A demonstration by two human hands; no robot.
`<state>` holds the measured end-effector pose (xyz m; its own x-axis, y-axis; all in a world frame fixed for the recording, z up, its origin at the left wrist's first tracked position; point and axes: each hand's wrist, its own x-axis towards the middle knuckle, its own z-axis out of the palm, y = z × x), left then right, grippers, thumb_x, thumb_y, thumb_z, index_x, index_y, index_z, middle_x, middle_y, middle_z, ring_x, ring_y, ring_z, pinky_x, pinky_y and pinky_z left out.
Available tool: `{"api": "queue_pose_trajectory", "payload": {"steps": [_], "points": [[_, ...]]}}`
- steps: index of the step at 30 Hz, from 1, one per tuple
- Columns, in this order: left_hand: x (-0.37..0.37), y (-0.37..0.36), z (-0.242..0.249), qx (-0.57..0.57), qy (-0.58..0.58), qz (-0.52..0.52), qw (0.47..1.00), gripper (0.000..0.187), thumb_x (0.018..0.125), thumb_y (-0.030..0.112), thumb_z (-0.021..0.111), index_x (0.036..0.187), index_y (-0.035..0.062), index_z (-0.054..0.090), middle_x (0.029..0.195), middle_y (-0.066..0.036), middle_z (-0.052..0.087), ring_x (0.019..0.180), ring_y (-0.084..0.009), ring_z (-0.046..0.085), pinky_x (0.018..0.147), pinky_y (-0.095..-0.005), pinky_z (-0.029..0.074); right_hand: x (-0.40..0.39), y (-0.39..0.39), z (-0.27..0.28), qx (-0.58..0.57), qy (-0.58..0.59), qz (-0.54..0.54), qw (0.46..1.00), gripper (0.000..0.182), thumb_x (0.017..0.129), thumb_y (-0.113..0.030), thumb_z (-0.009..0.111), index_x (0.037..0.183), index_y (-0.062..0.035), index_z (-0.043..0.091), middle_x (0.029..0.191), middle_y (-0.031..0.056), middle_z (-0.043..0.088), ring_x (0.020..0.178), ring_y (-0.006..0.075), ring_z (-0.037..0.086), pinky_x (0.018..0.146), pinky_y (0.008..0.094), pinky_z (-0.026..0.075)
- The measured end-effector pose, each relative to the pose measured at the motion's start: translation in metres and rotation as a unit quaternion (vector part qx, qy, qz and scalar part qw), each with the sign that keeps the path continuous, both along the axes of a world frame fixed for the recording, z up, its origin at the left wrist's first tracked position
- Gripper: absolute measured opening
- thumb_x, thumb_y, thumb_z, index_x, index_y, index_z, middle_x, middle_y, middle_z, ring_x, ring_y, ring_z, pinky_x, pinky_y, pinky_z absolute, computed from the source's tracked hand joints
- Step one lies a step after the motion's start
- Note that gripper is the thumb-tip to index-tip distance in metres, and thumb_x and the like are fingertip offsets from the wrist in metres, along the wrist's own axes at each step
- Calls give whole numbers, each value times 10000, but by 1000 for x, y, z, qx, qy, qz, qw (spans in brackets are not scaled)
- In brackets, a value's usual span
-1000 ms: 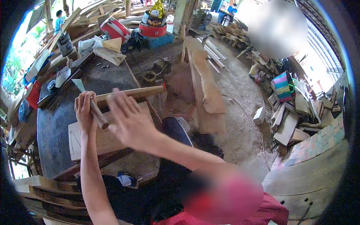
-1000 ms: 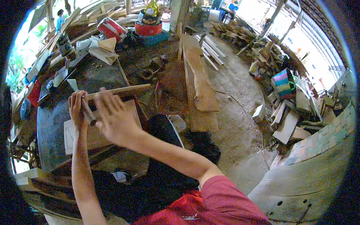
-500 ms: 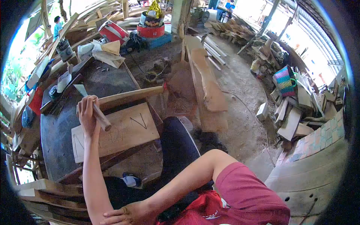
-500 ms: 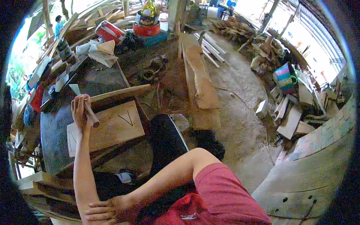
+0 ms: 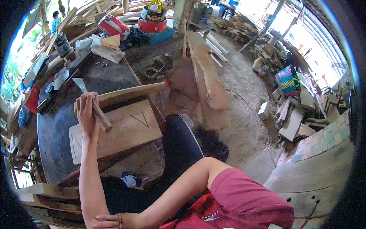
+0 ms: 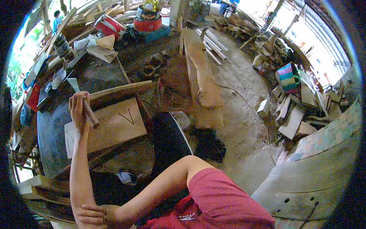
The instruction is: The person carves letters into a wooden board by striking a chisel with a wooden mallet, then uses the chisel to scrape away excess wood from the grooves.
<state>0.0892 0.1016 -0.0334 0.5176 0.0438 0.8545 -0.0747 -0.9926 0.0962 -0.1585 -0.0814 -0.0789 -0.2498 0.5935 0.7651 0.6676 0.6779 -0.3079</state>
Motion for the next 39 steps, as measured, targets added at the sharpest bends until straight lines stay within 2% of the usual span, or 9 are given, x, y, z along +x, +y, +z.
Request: {"api": "queue_pose_trajectory", "payload": {"steps": [3,6,7,10,14,20,22,28,39], "points": [[0,2,-1,-7,0,-2,1000,110,932,117,678,1033,90,647,1041,-96,659,1009,-308,623,901,-410,492,-11,1,-3,49,-58,-169,983,1050,891,-687,591,1652,-236,25,1691,252,10,1566,435,33,1242,631,21],[3,3,-5,-38,-3,-22,999,119,937,129,674,1047,88,655,1059,-98,656,1052,-318,604,924,-425,468,-1,11,-4,68,52,-46,995,677,919,-338,482,1552,-183,301,1631,296,235,1530,480,197,1249,622,135],[3,3,-5,-41,-6,-22,999,123,934,133,668,1050,91,656,1064,-99,658,1057,-324,604,924,-429,470,3,-1,1,63,-83,-150,983,645,926,-294,419,1547,-230,256,1638,322,180,1516,534,176,1228,659,151],[0,10,-7,-38,-27,-3,999,136,922,143,635,1050,104,658,1081,-103,663,1064,-350,600,934,-433,464,55,-33,40,-57,-36,52,996,692,924,-251,465,1580,-234,245,1603,299,265,1515,508,217,1225,650,184],[-4,12,0,-66,-48,-13,997,138,927,174,679,1048,108,664,1017,-92,673,994,-312,612,879,-386,464,114,-62,69,-48,-62,-19,997,564,911,-198,536,1473,-160,497,1452,186,509,1287,305,557,1090,507,431],[3,11,-4,-109,-66,-21,992,131,914,156,677,1035,112,656,1022,-85,666,976,-349,600,870,-421,469,251,-62,109,-256,-44,-438,861,331,862,-201,659,1181,-116,683,1115,106,687,978,331,661,874,433,522],[5,11,-4,-84,-89,-10,992,147,887,128,731,1018,118,665,995,-65,678,941,-312,618,843,-396,487,303,-53,85,-71,3,-521,851,384,920,-320,694,1228,-92,669,1096,94,688,995,315,658,914,426,511],[8,12,-7,-69,-107,9,992,263,799,65,820,1008,145,683,968,-27,693,906,-248,642,820,-345,508,365,-18,62,-219,-164,-496,824,640,870,-497,740,1332,-68,630,1340,147,577,1301,312,509,1126,427,350],[6,10,-4,-69,-89,-6,994,156,890,141,755,1023,126,675,987,-65,676,928,-310,619,833,-395,495,388,-20,69,-168,-165,-480,845,350,872,-378,755,1054,-93,665,1059,120,697,1024,323,682,867,453,530]]}}
